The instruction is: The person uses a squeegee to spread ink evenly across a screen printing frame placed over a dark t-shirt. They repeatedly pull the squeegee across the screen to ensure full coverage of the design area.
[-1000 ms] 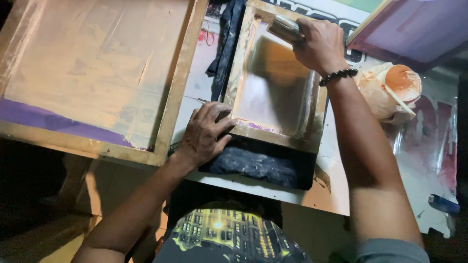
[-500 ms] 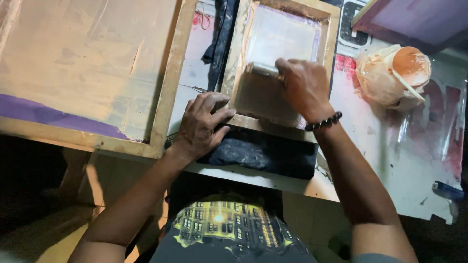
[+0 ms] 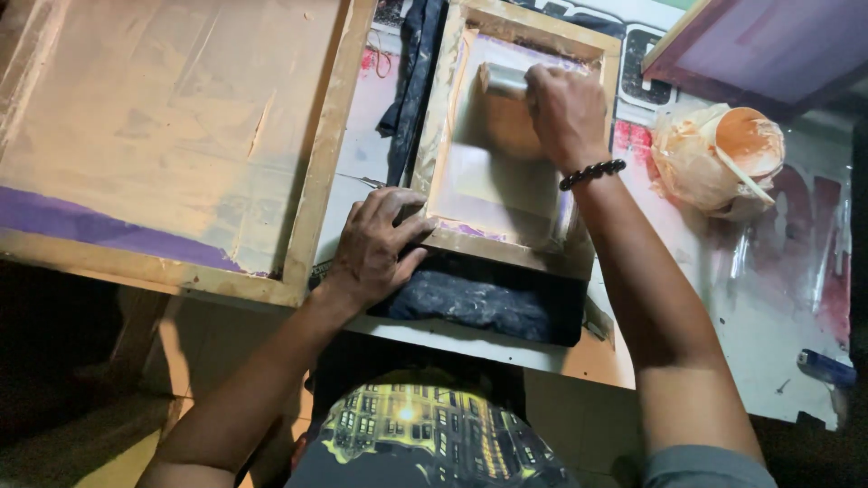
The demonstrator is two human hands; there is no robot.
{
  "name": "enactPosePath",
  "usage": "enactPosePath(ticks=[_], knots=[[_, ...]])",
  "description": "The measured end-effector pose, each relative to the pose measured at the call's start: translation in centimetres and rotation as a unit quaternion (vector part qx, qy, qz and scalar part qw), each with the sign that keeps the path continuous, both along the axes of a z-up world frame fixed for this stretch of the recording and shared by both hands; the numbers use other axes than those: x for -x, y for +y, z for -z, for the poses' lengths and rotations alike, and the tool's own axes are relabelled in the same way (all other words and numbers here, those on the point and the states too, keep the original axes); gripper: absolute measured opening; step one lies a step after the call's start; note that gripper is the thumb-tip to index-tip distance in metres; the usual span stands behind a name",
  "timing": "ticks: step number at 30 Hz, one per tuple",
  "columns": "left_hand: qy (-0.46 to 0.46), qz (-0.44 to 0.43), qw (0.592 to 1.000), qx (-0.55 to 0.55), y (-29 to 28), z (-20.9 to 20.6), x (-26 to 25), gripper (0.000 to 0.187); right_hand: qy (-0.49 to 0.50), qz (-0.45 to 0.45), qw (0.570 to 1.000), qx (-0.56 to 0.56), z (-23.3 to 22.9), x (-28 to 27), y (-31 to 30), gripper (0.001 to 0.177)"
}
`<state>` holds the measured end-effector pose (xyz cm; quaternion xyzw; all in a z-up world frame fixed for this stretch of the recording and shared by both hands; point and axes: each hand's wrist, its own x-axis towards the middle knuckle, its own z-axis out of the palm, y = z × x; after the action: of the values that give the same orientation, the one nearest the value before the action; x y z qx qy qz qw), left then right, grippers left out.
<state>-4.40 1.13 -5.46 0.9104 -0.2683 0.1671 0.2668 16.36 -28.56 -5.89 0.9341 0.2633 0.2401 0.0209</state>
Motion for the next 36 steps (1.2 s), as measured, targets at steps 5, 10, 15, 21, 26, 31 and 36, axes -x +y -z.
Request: enactPosePath(ticks=[5, 10, 15, 21, 26, 31, 36], knots=[[0.008, -0.002, 1.000, 0.000, 0.1, 0.1, 0.1, 0.042, 0.051, -0.026, 0.997, 0.051, -1.3, 5.6, -0.9, 0.004], [0.001, 0.006, 1.000, 0.011, -0.2, 0.1, 0.0, 0.044, 0.106, -0.001, 0.992, 0.062, -6.8, 2.0, -2.1, 0.013], [0.003, -0.002, 1.000, 0.019, -0.2, -0.4, 0.3, 0.046, 0.059, -0.009, 0.997, 0.038, -3.3, -5.7, -0.9, 0.014], [-0.036, 0.003, 0.997, -0.068, 0.3, 0.2, 0.0, 0.052, 0.004, -0.010, 0.998, 0.066, -3.1, -2.6, 0.1, 0.038], [-0.029, 0.008, 0.997, -0.073, 0.1, 0.3, 0.1, 0.052, 0.043, -0.008, 0.995, 0.085, -3.8, 4.5, 0.7, 0.034], [-0.025, 0.003, 0.998, -0.061, 0.1, 0.2, 0.3, 0.053, 0.107, -0.019, 0.992, 0.057, -5.0, 11.4, 2.1, 0.021], [-0.025, 0.001, 0.998, -0.056, 0.0, -0.4, 0.5, 0.047, 0.227, -0.021, 0.970, 0.088, -7.2, 13.6, 1.4, 0.019]])
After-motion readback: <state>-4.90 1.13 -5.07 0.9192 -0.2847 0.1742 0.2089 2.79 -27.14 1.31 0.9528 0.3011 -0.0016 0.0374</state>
